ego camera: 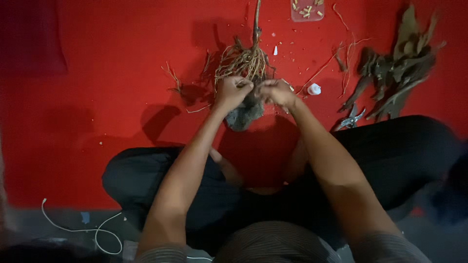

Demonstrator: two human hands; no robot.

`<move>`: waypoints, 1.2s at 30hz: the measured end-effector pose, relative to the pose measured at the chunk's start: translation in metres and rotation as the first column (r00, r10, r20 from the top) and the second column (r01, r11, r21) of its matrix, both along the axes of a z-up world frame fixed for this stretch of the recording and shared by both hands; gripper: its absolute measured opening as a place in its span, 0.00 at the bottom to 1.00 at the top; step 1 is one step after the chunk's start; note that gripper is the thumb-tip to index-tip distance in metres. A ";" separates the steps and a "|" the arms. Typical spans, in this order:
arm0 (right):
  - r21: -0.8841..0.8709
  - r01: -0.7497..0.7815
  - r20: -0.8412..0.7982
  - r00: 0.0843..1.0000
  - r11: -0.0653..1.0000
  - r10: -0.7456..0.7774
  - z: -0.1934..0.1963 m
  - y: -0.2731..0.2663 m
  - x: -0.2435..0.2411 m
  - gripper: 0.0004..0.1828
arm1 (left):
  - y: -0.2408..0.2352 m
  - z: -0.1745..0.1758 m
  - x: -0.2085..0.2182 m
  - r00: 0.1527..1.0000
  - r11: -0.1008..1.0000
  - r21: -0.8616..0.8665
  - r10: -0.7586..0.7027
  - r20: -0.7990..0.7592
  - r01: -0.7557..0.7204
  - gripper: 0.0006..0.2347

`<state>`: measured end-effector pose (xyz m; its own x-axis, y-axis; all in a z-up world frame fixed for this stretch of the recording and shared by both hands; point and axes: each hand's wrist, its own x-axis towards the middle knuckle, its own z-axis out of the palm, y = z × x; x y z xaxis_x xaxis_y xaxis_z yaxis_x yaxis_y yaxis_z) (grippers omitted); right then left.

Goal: The person sits on a red floor and assembles a driftwood piece with roots onto a dark base. They use their hands to position the roots and then apply a white adhesive from a small tube to secure the assembly.

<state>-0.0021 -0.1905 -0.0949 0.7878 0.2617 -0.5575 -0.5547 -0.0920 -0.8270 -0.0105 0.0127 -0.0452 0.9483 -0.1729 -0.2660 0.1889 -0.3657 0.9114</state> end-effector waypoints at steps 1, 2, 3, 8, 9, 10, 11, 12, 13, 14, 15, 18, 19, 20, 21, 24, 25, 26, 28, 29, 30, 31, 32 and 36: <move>-0.003 -0.002 0.001 1.000 1.000 0.002 -0.006 0.000 0.004 0.13 | -0.001 -0.008 0.003 1.000 1.000 -0.003 0.002 0.001 -0.002 0.09; 0.087 0.065 0.013 0.998 0.994 -0.067 -0.011 0.001 0.008 0.13 | -0.001 -0.016 0.005 1.000 1.000 0.019 0.000 0.006 0.000 0.09; 0.177 0.130 0.019 0.991 0.976 -0.135 -0.017 0.002 0.013 0.12 | -0.001 -0.024 0.008 1.000 0.999 0.042 -0.002 0.010 0.001 0.09; 0.270 0.193 -0.032 0.981 0.943 -0.191 -0.014 0.010 0.016 0.11 | -0.002 -0.039 0.015 0.999 1.000 0.020 -0.007 -0.037 0.008 0.10; 0.289 0.212 -0.036 0.977 0.934 -0.211 -0.016 0.011 0.017 0.10 | -0.005 -0.050 0.019 0.996 1.000 -0.009 -0.019 -0.083 0.018 0.12; 0.288 0.209 -0.033 0.978 0.935 -0.208 -0.014 0.011 0.018 0.10 | -0.003 -0.040 0.018 0.997 1.000 -0.010 -0.017 -0.081 0.016 0.12; 0.295 0.223 -0.034 0.974 0.929 -0.223 -0.012 0.011 0.018 0.10 | -0.001 -0.030 0.018 0.995 1.000 -0.004 -0.030 -0.093 0.030 0.13; 0.302 0.240 -0.037 0.970 0.923 -0.240 -0.011 0.011 0.016 0.10 | 0.001 -0.020 0.016 0.993 0.999 0.002 -0.047 -0.107 0.047 0.14; 0.302 0.240 -0.036 0.970 0.923 -0.240 -0.009 0.012 0.016 0.10 | 0.001 -0.017 0.017 0.993 0.999 0.002 -0.047 -0.107 0.047 0.14; 0.294 0.230 -0.030 0.972 0.928 -0.231 -0.006 0.012 0.016 0.09 | 0.001 -0.015 0.016 0.997 0.998 -0.031 -0.047 -0.067 0.045 0.12; 0.286 0.220 -0.025 0.975 0.932 -0.222 -0.004 0.012 0.015 0.08 | 0.002 -0.012 0.016 0.999 0.997 -0.064 -0.046 -0.027 0.045 0.10; 0.131 0.107 0.022 0.994 0.986 -0.111 -0.014 0.002 0.018 0.09 | 0.006 -0.011 0.014 0.997 0.998 -0.008 -0.060 -0.040 0.060 0.09; 0.130 0.104 0.022 0.994 0.986 -0.108 -0.027 -0.003 0.017 0.09 | 0.007 -0.014 0.015 0.998 0.998 -0.009 -0.058 -0.040 0.057 0.09; -0.072 -0.005 0.050 0.999 0.997 0.009 -0.040 -0.008 0.016 0.12 | 0.008 -0.018 0.017 0.999 0.999 0.016 -0.037 -0.020 0.037 0.08; -0.273 -0.109 0.054 0.990 0.956 0.129 -0.053 -0.013 0.015 0.15 | 0.008 -0.022 0.019 1.000 0.999 0.040 -0.016 0.000 0.016 0.08; -0.408 -0.204 -0.052 0.978 0.890 0.201 -0.089 -0.023 0.007 0.10 | 0.012 -0.005 0.021 1.000 0.998 -0.057 0.013 0.003 -0.013 0.07; -0.409 -0.208 -0.055 0.977 0.889 0.204 -0.095 -0.023 0.006 0.10 | 0.012 -0.006 0.022 1.000 0.998 -0.058 0.016 0.000 -0.016 0.07; -0.545 -0.494 -0.025 0.818 0.678 0.575 -0.101 -0.023 0.006 0.13 | 0.014 -0.006 0.024 0.999 0.996 -0.090 0.030 0.020 -0.028 0.06; -0.666 -0.658 -0.057 0.513 0.350 0.856 -0.109 -0.019 0.007 0.16 | 0.020 -0.017 0.029 0.998 0.991 -0.121 0.054 0.039 -0.049 0.06; -0.775 -0.601 -0.202 -0.059 -0.196 0.978 -0.111 -0.015 0.009 0.20 | 0.024 -0.029 0.032 0.998 0.991 -0.117 0.062 0.030 -0.058 0.06; -0.760 -0.221 -0.412 -0.562 -0.611 0.717 -0.112 -0.010 0.014 0.25 | 0.029 -0.040 0.037 0.997 0.991 -0.113 0.075 0.024 -0.071 0.07; -0.761 -0.210 -0.414 -0.571 -0.614 0.708 -0.092 0.010 0.003 0.25 | 0.033 -0.030 0.035 0.996 0.990 -0.114 0.089 0.027 -0.085 0.07; -0.654 -0.742 -0.307 0.082 -0.148 0.948 -0.073 0.029 -0.006 0.23 | 0.037 -0.019 0.033 0.993 0.987 -0.119 0.116 0.038 -0.110 0.08; -0.482 -0.659 -0.026 0.669 0.577 0.743 -0.093 0.095 -0.023 0.20 | 0.055 -0.023 0.018 0.985 0.986 -0.037 0.166 0.043 -0.165 0.08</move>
<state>-0.0252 -0.0959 -0.1881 0.5456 0.5468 -0.6351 -0.0271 -0.7459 -0.6655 0.0078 0.0672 -0.0684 0.9756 -0.0207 -0.2186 0.2024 -0.3022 0.9315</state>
